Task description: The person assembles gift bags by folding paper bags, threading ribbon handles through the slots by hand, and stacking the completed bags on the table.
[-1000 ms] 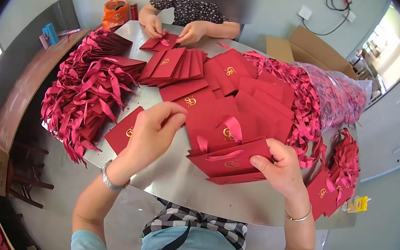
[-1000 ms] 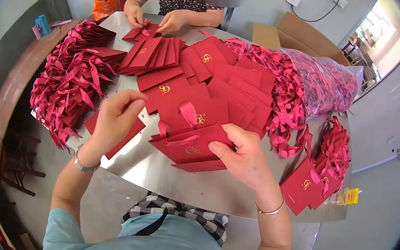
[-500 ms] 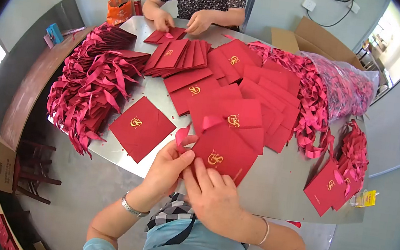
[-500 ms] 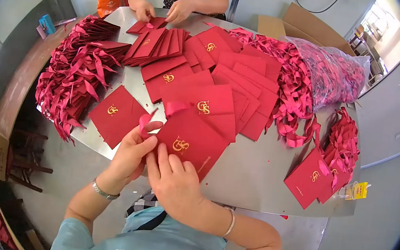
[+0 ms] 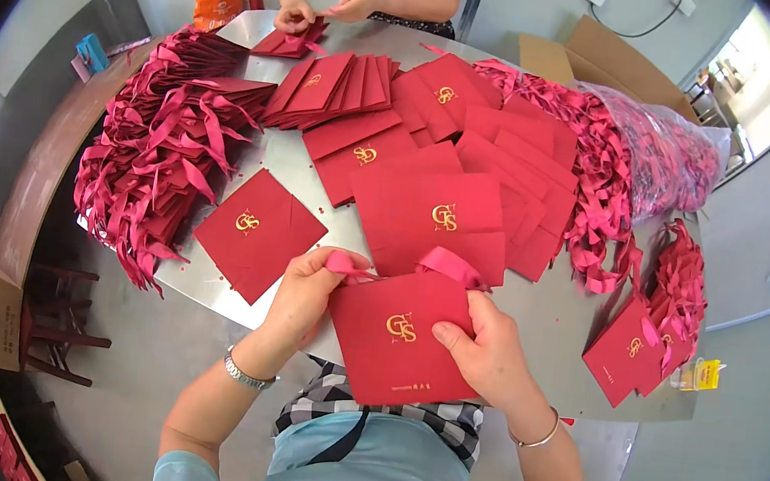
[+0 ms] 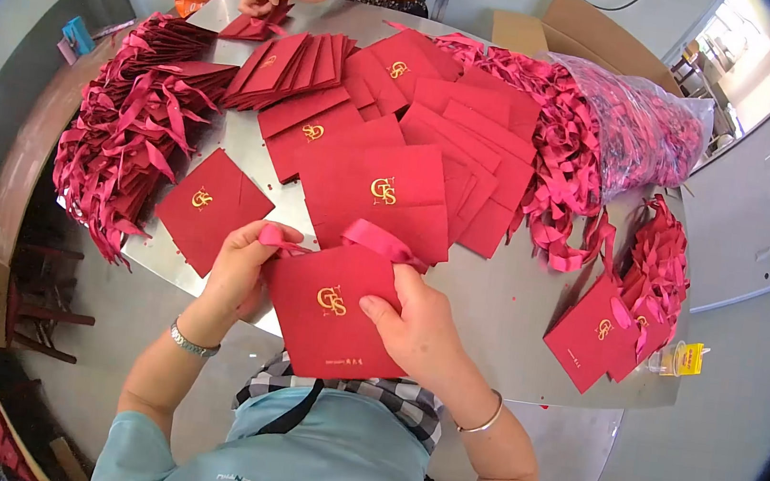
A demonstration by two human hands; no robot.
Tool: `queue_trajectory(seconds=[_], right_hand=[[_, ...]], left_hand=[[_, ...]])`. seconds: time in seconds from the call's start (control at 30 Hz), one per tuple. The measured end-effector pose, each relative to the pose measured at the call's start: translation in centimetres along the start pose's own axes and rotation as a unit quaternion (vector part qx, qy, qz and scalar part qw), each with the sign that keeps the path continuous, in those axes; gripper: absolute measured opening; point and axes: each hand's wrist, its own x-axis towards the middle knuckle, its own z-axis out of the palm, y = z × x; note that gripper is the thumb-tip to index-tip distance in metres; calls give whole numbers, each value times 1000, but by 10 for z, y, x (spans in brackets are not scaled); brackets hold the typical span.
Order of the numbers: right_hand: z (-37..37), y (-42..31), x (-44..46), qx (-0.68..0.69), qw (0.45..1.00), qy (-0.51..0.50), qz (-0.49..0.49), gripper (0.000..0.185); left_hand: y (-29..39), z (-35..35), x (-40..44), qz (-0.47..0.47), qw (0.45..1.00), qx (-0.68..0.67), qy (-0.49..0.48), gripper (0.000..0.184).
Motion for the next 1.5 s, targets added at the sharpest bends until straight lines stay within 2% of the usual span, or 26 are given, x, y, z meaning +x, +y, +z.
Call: queue_trajectory(seconds=[0.13,0.2,0.23,0.3,0.33,0.37,0.47,0.5,0.57,0.63,0.73,0.77,0.8,0.83,0.87,0.93,1.0,1.03,1.1,1.13,1.23,1.3,1.33,1.37,1.4,1.5], right_hand=[[0,3,-8,4,999,-1,37,23],[0,5,-13,-8,999,-1,52,23],[1,5,-15,-8,1000,10,28,23],[7,8,-17,-7,1000,23,4,25],[12,13,-19,-3,1000,-4,13,25],[16,16,-20,2,999,-33,20,26],[30,8,-17,-5,1000,-13,-28,29],[31,8,-16,-20,999,-10,-43,30],[28,11,-15,-29,999,-28,-18,32],[27,14,-9,-31,999,-31,-26,33],[21,18,2,-6,999,-51,-8,31],[21,19,6,27,999,-46,-2,30],[19,19,9,24,999,-30,5,30],[19,19,12,29,999,-26,3,31],[18,20,12,32,999,-17,3,31],[22,35,12,-38,998,17,-45,36],[17,28,10,-153,986,23,-56,37],[8,33,8,-158,985,37,-49,37],[-17,46,8,-256,920,204,-213,26],[-40,50,6,-308,898,228,-217,21],[-107,74,7,-442,853,276,-36,25],[-139,98,21,-500,830,236,73,29],[-149,117,26,-499,822,273,24,29],[-153,115,33,-478,826,287,88,30],[-158,126,36,-446,834,317,72,28],[-157,124,39,-506,803,281,145,22]], left_hand=[[9,-1,4,-118,990,-66,26,29],[14,-9,4,10,998,-12,68,31],[12,-15,8,188,965,162,89,37],[20,-1,-5,289,890,344,81,69],[23,2,-8,372,808,456,-10,74],[25,15,-14,353,811,457,-98,72],[8,29,-5,340,800,472,-149,49],[10,32,-5,305,831,453,-104,28],[-1,18,11,157,968,195,-23,14],[9,14,19,116,976,161,86,23],[16,-2,19,92,982,115,118,40],[17,-1,14,166,956,188,149,49],[5,-5,14,315,895,264,175,58],[12,4,1,414,726,498,233,63],[10,2,-5,462,683,540,169,56],[9,22,-14,414,700,582,4,41],[-5,28,-8,300,728,616,-39,37],[-15,26,-3,316,732,602,-40,34],[-22,26,-1,328,729,599,-47,34],[-24,26,-1,335,726,600,-35,35],[-28,27,-2,378,724,577,-23,32],[-27,28,-2,354,746,562,-40,33],[-25,30,-3,359,745,561,-39,31],[-25,32,-4,344,755,557,-39,29],[-22,34,-4,346,755,556,-34,29],[-18,37,-7,329,773,543,-26,27]])
